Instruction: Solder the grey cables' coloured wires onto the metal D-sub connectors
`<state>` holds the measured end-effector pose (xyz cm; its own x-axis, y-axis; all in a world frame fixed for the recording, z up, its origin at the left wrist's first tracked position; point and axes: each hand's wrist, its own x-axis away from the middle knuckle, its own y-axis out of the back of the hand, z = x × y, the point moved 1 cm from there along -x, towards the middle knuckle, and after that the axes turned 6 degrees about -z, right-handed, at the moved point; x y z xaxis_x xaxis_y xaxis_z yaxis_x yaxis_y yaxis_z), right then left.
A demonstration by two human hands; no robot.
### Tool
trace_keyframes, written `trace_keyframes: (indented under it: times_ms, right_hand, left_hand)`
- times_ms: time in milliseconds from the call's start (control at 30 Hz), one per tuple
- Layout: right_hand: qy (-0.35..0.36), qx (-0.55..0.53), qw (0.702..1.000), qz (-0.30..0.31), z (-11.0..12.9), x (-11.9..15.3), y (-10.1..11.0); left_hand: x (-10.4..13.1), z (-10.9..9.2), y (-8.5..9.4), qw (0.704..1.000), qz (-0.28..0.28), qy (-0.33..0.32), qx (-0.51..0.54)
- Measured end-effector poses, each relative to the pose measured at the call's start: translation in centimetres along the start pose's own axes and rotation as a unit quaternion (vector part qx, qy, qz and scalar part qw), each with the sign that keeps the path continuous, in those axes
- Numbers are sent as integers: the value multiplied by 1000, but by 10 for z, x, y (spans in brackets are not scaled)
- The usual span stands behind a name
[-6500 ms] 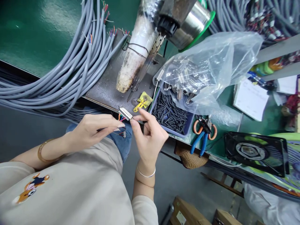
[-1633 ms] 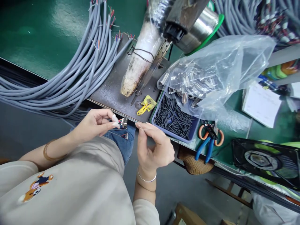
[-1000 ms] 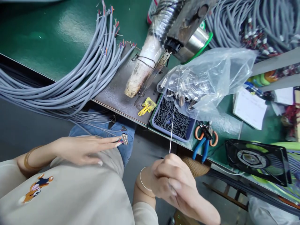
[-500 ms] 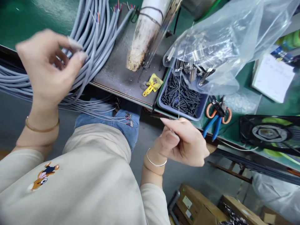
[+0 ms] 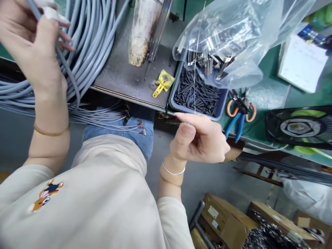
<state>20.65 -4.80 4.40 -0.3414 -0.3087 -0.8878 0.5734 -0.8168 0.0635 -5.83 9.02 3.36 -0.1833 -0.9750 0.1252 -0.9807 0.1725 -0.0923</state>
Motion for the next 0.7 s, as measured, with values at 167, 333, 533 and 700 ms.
trace_keyframes:
  times_ms: [167, 333, 533, 700]
  right_hand:
    - [-41, 16, 999, -9, 5, -1, -2]
    - [-101, 24, 993, 51, 17, -2, -3]
    - [-150, 30, 981, 123, 20, 3, -4]
    - [-181, 39, 967, 176, 20, 10, -5]
  left_hand:
    - [28, -21, -20, 983, -12, -23, 181]
    - [59, -15, -63, 947, 114, -35, 300]
    - [74, 28, -87, 951, 82, 123, 272]
    - [77, 45, -89, 955, 36, 131, 264]
